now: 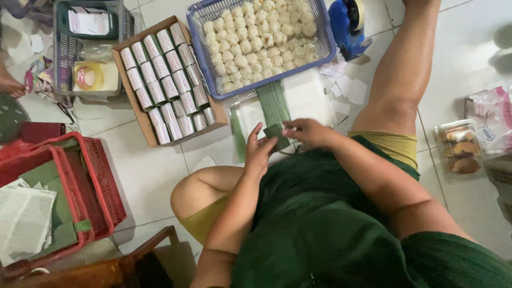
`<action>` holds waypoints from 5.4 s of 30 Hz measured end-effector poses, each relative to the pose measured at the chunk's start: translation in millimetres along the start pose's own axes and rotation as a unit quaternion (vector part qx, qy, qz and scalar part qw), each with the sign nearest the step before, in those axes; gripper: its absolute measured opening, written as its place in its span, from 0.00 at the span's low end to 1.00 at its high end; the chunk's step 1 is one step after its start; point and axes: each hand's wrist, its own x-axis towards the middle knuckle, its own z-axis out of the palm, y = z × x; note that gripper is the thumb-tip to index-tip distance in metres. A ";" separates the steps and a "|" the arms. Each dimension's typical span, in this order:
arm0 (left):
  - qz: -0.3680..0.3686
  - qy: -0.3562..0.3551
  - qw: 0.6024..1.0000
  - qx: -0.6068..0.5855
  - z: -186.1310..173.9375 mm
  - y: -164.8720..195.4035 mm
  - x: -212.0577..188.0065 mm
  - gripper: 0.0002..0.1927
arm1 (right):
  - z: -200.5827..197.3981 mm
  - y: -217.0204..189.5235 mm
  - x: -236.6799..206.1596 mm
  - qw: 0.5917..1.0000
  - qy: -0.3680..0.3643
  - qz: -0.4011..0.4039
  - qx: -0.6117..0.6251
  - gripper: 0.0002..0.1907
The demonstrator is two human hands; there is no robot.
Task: The person sits on the floor wrapping round rice cakes. They fold a strip of banana leaf around a rice cake, seal it with tape from a tape dispenser, and place the wrapped cake with a stack of finished ones, repeating the cycle.
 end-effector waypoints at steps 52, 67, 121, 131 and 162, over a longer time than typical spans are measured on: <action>-0.003 0.005 1.000 -0.023 -7.7 5.8 -3.4 0.43 | -107.4 43.2 41.0 0.870 0.346 0.066 -0.344 0.18; 0.017 0.000 1.000 -0.022 -10.1 0.9 -0.9 0.43 | -112.8 53.0 42.3 0.831 0.357 0.039 -0.425 0.07; 0.054 0.019 0.996 -0.063 -22.3 10.9 3.0 0.44 | -39.0 -13.2 8.3 0.906 0.370 -0.192 -0.071 0.07; 0.039 -0.036 0.991 -0.125 -17.8 13.6 -0.2 0.45 | 7.1 -57.3 -11.7 0.987 0.098 0.006 0.126 0.13; 0.163 -0.009 0.984 -0.064 -1.5 3.1 3.9 0.47 | 62.5 -53.1 -20.6 0.964 0.229 -0.054 0.120 0.13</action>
